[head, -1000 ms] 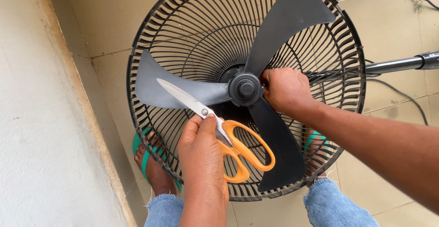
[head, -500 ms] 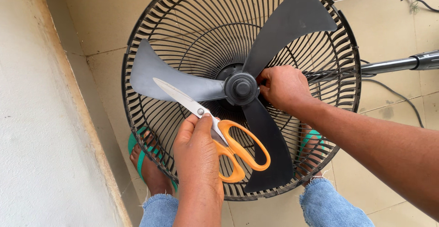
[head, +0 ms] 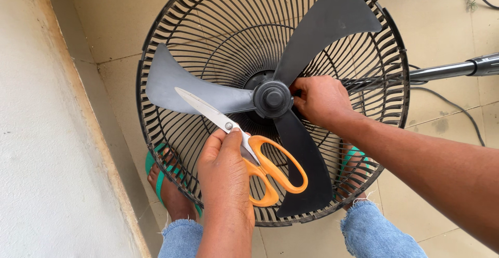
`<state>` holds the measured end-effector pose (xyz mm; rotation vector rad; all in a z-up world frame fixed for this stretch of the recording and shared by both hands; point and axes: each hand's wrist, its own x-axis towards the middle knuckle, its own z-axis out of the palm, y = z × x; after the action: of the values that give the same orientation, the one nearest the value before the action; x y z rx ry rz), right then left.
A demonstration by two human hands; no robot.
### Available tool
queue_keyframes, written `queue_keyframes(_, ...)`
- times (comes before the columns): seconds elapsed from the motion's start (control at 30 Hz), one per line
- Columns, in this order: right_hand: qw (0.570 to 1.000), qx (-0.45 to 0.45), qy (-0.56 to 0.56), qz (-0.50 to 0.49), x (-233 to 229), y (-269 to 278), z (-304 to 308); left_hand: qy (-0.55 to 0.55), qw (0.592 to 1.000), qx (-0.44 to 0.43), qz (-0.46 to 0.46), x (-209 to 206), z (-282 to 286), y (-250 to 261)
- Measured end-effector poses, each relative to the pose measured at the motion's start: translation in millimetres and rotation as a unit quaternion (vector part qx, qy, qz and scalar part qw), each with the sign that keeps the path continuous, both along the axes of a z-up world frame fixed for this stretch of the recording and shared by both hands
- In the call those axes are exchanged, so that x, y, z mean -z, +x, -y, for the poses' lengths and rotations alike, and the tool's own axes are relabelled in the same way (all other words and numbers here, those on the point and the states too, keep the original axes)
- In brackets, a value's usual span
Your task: The person uses a pair of scissors to unscrew the central nut of a standing fan, then removes the front grille. The fan blades and grille are handled directly, and the scissors are used as a makeshift tool to loosen the fastener.
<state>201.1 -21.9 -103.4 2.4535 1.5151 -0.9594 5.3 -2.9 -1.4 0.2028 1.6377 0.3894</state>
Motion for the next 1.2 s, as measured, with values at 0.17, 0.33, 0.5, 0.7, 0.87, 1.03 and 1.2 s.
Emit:
queue_keyframes(0.17, 0.999, -0.027, 0.040, -0.008, 3.5, 0.0, 6.4, 0.000, 1.000, -0.003, 0.004, 1.6, -0.1, -1.5)
queue_keyframes(0.33, 0.997, 0.022, 0.052, -0.052, -3.0, -3.1, 5.7, 0.010, 1.000, 0.002, -0.004, 3.5, 2.9, -1.6)
queue_keyframes(0.5, 0.978, 0.037, 0.190, -0.076, 0.7, 5.4, 16.7, 0.021, 1.000, 0.005, 0.008, 7.2, 3.7, 0.6)
queue_keyframes(0.7, 0.928, 0.269, 0.145, -0.212, -1.3, 11.9, 27.6, 0.085, 0.996, 0.041, -0.002, 30.2, 14.5, 7.9)
queue_keyframes(0.87, 0.832, 0.369, 0.172, -0.377, -21.0, 17.0, 27.8, 0.221, 0.970, 0.098, -0.017, 48.0, 29.7, 30.0)
queue_keyframes(1.03, 0.779, 0.421, 0.181, -0.427, -65.4, 64.0, 47.6, 0.284, 0.941, 0.185, 0.003, 43.9, 31.9, 95.7)
queue_keyframes(1.2, 0.635, 0.544, 0.238, -0.495, -92.9, 134.9, 86.6, 0.299, 0.915, 0.256, 0.091, 33.8, 44.2, 180.2)
